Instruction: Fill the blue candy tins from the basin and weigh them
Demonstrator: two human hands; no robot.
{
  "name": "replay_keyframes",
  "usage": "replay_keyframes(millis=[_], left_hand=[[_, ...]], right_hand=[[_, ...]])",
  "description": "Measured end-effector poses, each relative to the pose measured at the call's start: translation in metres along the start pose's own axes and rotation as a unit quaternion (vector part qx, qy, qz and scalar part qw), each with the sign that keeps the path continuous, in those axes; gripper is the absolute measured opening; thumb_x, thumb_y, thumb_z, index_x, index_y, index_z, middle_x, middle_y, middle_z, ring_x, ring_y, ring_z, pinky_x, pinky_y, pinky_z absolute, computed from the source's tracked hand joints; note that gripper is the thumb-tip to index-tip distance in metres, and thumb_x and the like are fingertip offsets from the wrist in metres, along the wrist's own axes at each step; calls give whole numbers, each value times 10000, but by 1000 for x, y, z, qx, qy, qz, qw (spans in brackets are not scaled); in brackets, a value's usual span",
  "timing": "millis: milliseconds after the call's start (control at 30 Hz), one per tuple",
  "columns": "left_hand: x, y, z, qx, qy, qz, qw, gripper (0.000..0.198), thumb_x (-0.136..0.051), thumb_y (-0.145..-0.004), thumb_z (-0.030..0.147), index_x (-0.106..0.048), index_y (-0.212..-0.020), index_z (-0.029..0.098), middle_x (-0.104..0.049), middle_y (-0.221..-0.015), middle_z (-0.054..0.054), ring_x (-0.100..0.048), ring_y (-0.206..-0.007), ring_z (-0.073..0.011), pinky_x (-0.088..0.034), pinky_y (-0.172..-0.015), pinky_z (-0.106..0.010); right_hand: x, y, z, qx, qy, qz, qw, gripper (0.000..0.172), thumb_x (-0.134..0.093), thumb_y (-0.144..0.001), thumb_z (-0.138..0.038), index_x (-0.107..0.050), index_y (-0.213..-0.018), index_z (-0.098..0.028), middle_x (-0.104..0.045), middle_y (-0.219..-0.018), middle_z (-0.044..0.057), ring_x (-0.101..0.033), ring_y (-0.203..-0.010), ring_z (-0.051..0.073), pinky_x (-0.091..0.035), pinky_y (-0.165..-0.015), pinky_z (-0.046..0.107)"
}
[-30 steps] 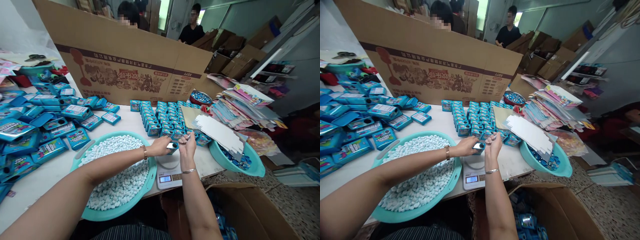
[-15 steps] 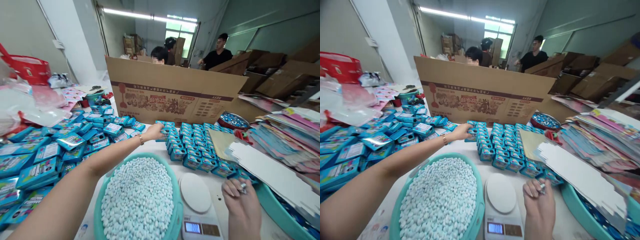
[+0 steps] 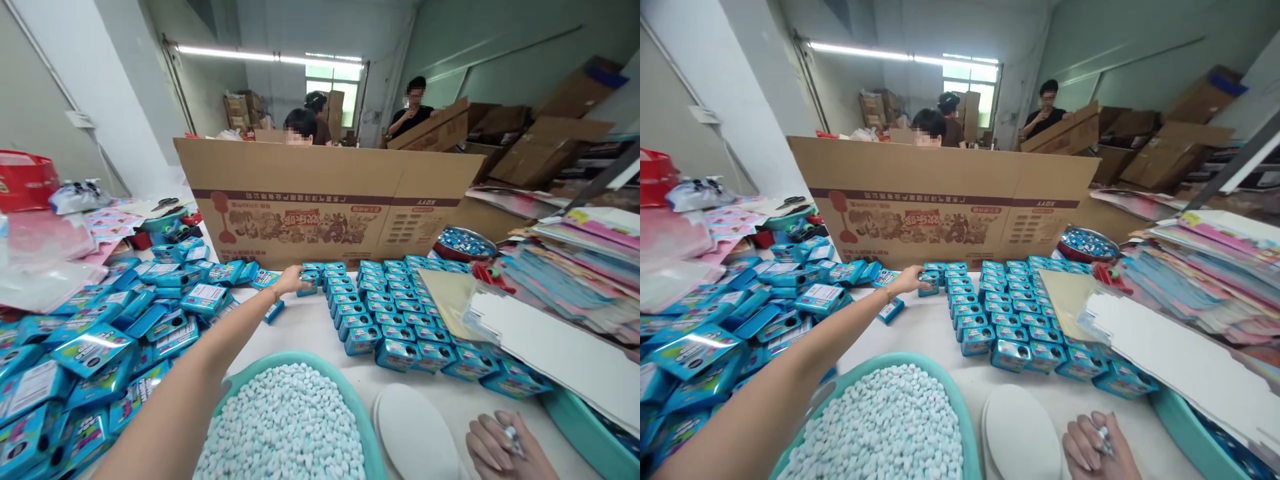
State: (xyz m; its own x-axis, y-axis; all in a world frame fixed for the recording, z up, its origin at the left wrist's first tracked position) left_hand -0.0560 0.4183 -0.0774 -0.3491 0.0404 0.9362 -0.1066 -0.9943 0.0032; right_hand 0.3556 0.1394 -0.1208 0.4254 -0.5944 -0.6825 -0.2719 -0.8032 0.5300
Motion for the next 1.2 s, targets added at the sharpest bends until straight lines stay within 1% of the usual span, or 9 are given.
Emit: replay_keyframes(millis=[233,633,733,800,867,900,1033,1133,1200], left_hand=[[21,10,-9,41,-57,23,997,297,-608,-960,383,-627,-1149,155,-645,-1167,-91,-636,-1058,-227,-551,-932,-451],[12,-8,36,23,-111,-3,994,301,-620,-953,377,-622,-1173,171,-633,-1201,-94,-634,-1063,-225,-559,-919,-435],[16,-12,50,14,-103,3,995,308,-620,-954,372,-617,-1188,171,-628,-1216,-97,-633,-1069,-227,-559,-924,-442],[29,-9,48,13,-94,12,995,320,-616,-956,374,-611,-1202,170,-622,-1232,-101,-628,-1086,-233,-553,-938,-453],[49,1,35,14,-87,18,996,333,-610,-958,381,-606,-1213,166,-618,-1244,-104,-621,-1108,-241,-544,-955,-467],[59,9,24,17,-85,17,996,341,-607,-959,385,-602,-1218,163,-616,-1248,-104,-618,-1116,-245,-540,-960,-472],[86,63,-33,40,-95,-10,995,360,-612,-954,392,-597,-1230,161,-609,-1263,-108,-612,-1129,-254,-527,-978,-491],[74,109,-61,43,-106,-47,992,340,-642,-938,371,-612,-1207,166,-610,-1265,-106,-603,-1149,-258,-516,-996,-498],[54,129,-66,39,-105,-66,992,331,-650,-933,364,-618,-1198,168,-610,-1267,-106,-601,-1154,-257,-517,-996,-493]], right_hand=[[-3,-15,21,-4,-10,-61,998,310,-721,-813,-293,-446,-699,-208,-367,-531,-97,-339,-351,37,-325,-333,131],[-6,-4,29,-15,-9,-25,1000,370,-785,-710,-347,-444,-669,-208,-332,-523,-104,-279,-345,31,-284,-321,138],[-26,9,53,-13,67,-59,996,401,-813,-672,-437,-485,-690,-208,-338,-532,-107,-246,-360,29,-245,-327,144],[-44,24,74,12,188,-105,976,430,-797,-685,-538,-526,-709,-206,-369,-546,-94,-262,-384,40,-242,-343,163],[-66,42,96,66,349,-179,917,439,-724,-755,-607,-563,-712,-200,-443,-579,-55,-384,-457,79,-336,-407,196],[-79,53,108,101,429,-226,869,429,-671,-806,-611,-585,-719,-200,-498,-617,-27,-470,-534,112,-407,-478,221],[-121,91,161,241,639,-408,605,326,-473,-962,-460,-688,-904,-221,-671,-933,81,-616,-952,258,-500,-871,381],[-131,100,198,276,734,-460,417,369,-541,-924,-373,-651,-1246,-231,-623,-1274,148,-527,-1228,334,-426,-1044,505],[-130,99,214,261,787,-453,328,582,-633,-868,-389,-536,-1422,-239,-512,-1453,171,-414,-1367,377,-358,-1105,568]])
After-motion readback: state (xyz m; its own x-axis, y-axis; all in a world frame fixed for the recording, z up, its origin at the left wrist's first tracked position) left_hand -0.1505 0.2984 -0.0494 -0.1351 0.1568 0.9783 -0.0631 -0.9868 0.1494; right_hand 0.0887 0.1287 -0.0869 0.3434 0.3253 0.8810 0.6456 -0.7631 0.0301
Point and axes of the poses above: each hand's wrist, its own y-axis away from the middle knuckle, its own x-axis out of the back of the hand, z = x × y, the point moved 8 cm from there along -y, towards the middle knuckle
